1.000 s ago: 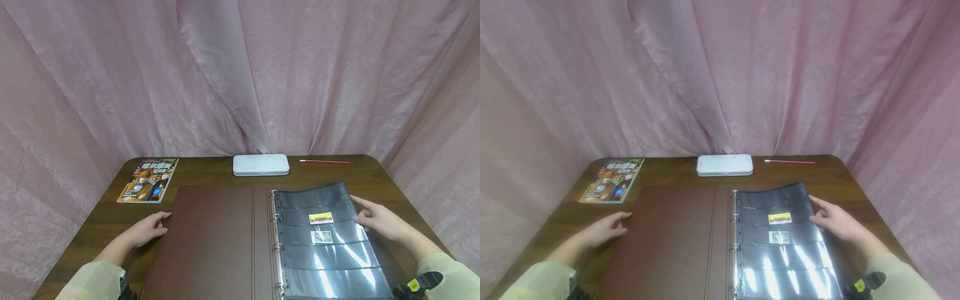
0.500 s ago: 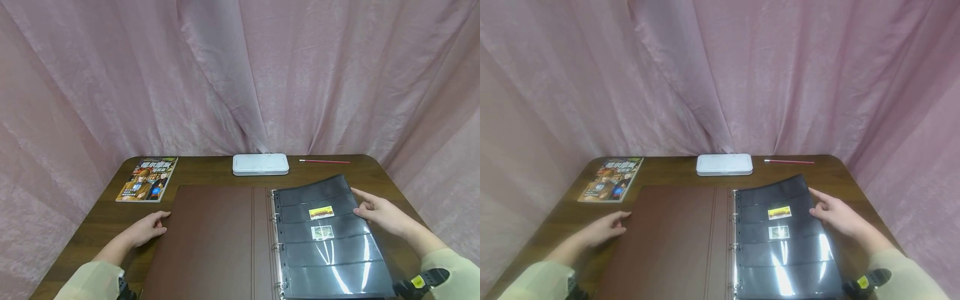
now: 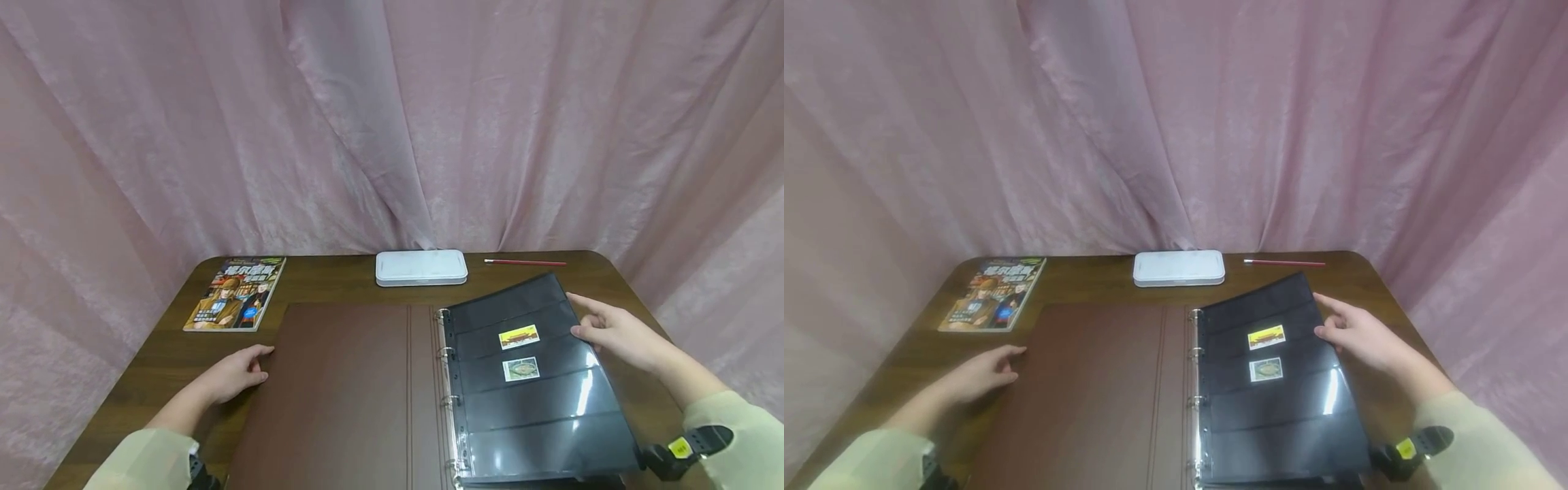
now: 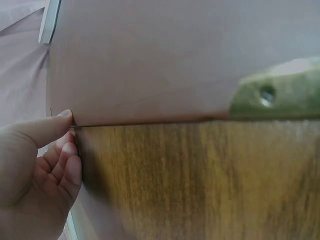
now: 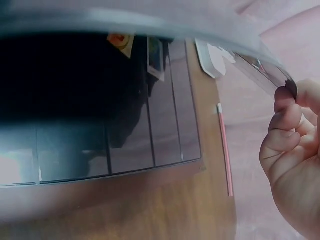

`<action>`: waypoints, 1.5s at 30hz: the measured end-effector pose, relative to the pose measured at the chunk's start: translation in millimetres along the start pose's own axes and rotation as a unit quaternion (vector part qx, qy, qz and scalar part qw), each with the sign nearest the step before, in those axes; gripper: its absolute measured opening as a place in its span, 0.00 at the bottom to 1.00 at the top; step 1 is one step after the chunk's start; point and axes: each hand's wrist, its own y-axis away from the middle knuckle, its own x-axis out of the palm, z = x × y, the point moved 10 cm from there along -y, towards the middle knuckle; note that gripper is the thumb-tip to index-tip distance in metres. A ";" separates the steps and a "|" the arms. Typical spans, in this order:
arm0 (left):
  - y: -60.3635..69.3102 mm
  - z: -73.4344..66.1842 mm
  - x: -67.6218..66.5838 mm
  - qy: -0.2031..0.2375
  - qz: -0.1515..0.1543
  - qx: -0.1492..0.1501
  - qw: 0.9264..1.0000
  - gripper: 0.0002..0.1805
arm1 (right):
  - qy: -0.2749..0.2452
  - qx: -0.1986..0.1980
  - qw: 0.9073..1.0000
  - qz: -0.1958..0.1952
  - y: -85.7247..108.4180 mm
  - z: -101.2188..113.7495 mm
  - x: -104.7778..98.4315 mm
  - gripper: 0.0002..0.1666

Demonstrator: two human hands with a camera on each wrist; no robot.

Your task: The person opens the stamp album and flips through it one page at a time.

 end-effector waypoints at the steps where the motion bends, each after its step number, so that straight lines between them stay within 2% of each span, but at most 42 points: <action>1: 0.2 -1.3 -0.9 -0.003 0.000 0.002 1.000 0.27 | 0.001 0.000 1.000 -0.001 -0.5 2.2 -0.8 0.41; 5: 0.8 -4.4 -3.4 0.009 0.002 0.006 1.000 0.27 | -0.001 -0.004 1.000 -0.004 -2.0 10.5 -4.1 0.41; 9: -1.3 -3.2 -5.9 0.022 0.001 -0.003 1.000 0.27 | -0.018 -0.012 1.000 -0.003 -3.2 17.4 -6.0 0.41; 13: -4.4 -2.7 -9.4 0.008 0.000 -0.018 1.000 0.30 | -0.026 -0.017 1.000 -0.003 -4.6 22.9 -7.3 0.41; 18: -4.0 -10.0 -14.4 -0.010 -0.005 -0.028 1.000 0.31 | -0.033 -0.017 0.999 -0.004 -5.6 30.7 -8.3 0.41; 27: -9.0 -22.8 -19.2 -0.018 -0.013 -0.005 1.000 0.31 | -0.067 -0.012 0.998 0.002 -8.6 45.2 -10.9 0.41; 33: -16.9 -35.5 -24.4 -0.013 -0.011 0.007 1.000 0.31 | -0.084 -0.014 0.996 0.016 -12.1 54.9 -11.1 0.41; 45: -26.8 -73.7 -32.4 -0.054 -0.004 0.034 0.998 0.32 | -0.100 -0.018 0.994 0.045 -22.3 86.5 -5.8 0.40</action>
